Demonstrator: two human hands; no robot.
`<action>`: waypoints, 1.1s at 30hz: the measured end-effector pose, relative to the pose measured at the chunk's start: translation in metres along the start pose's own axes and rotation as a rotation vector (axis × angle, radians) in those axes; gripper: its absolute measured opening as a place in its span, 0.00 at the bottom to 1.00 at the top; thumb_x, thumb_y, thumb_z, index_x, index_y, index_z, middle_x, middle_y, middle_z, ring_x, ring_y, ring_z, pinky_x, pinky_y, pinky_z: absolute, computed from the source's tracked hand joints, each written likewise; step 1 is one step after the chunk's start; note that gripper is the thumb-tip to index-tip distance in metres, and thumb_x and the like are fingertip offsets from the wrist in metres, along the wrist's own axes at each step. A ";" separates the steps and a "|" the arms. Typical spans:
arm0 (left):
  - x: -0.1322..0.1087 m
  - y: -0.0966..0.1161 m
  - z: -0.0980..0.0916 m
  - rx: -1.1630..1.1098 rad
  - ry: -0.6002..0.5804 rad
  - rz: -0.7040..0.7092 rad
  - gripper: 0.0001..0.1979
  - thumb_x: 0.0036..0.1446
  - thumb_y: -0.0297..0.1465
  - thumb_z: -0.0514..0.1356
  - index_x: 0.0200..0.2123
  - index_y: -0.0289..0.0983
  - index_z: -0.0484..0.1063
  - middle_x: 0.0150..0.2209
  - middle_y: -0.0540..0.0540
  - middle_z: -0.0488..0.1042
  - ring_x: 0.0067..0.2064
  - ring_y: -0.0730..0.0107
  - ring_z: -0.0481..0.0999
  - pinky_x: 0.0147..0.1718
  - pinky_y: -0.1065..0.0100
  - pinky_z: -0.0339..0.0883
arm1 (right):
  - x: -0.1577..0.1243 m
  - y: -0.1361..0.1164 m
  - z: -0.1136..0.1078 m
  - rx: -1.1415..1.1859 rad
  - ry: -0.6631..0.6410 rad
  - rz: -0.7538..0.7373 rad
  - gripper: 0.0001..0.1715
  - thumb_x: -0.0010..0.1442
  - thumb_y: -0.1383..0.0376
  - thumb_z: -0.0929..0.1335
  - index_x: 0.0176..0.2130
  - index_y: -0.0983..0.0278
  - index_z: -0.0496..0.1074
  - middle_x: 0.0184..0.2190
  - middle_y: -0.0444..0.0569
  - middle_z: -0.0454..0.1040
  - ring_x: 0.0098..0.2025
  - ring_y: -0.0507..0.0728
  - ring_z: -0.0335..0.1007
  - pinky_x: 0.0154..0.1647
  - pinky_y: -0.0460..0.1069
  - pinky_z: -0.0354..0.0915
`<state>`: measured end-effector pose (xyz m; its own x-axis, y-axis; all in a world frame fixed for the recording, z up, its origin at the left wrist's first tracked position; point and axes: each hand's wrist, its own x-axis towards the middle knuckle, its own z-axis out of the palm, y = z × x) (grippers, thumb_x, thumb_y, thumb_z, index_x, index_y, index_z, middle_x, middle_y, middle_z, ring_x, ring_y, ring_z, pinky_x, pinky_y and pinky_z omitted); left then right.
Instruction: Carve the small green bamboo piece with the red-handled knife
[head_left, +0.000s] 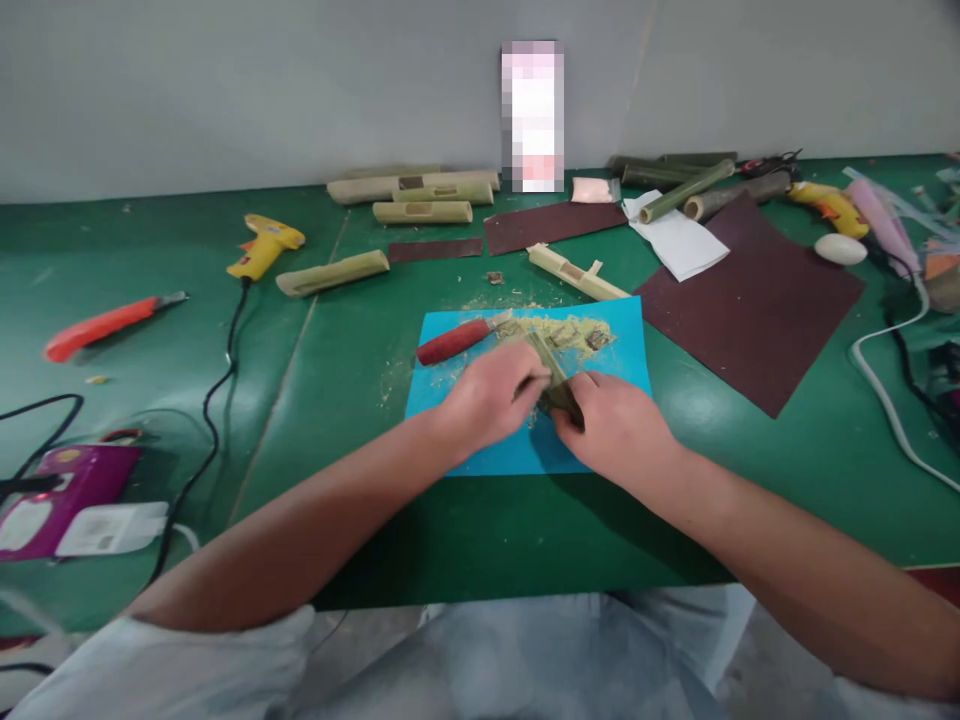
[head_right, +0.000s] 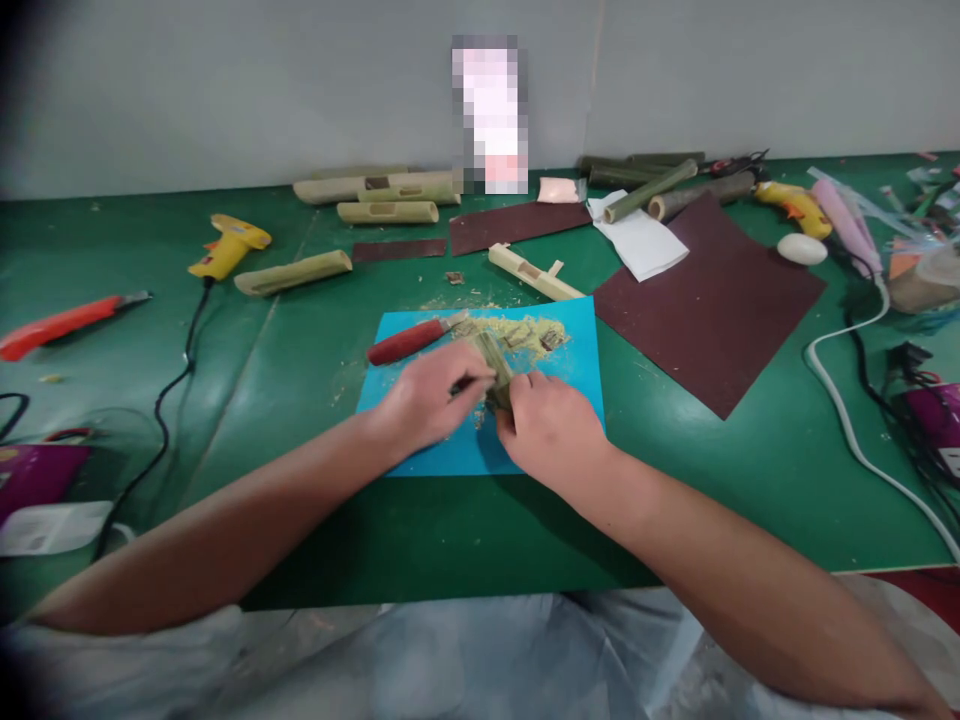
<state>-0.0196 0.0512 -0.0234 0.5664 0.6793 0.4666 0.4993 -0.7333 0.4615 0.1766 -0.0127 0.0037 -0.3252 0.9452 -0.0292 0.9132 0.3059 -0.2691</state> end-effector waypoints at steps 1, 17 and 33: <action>0.000 0.001 0.000 -0.007 -0.024 0.004 0.06 0.66 0.28 0.58 0.35 0.38 0.71 0.34 0.46 0.76 0.36 0.66 0.76 0.35 0.64 0.70 | 0.000 0.000 0.000 0.003 -0.004 -0.003 0.11 0.67 0.62 0.64 0.40 0.65 0.73 0.37 0.55 0.78 0.37 0.59 0.72 0.31 0.52 0.54; 0.004 -0.015 -0.001 0.030 0.070 -0.032 0.05 0.66 0.28 0.59 0.34 0.38 0.71 0.33 0.47 0.75 0.36 0.66 0.75 0.37 0.62 0.70 | 0.001 0.003 0.001 0.030 0.028 0.007 0.11 0.66 0.60 0.65 0.39 0.64 0.73 0.36 0.53 0.78 0.35 0.58 0.71 0.31 0.52 0.54; -0.003 0.004 0.001 -0.009 -0.007 0.000 0.06 0.65 0.27 0.59 0.34 0.38 0.71 0.32 0.47 0.75 0.35 0.66 0.76 0.35 0.64 0.71 | 0.000 0.003 0.001 0.018 0.019 0.028 0.10 0.66 0.61 0.65 0.38 0.63 0.73 0.35 0.53 0.78 0.35 0.58 0.72 0.31 0.52 0.54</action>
<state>-0.0185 0.0461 -0.0236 0.5709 0.6794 0.4610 0.4936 -0.7327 0.4685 0.1790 -0.0115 0.0018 -0.2944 0.9555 -0.0189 0.9173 0.2769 -0.2861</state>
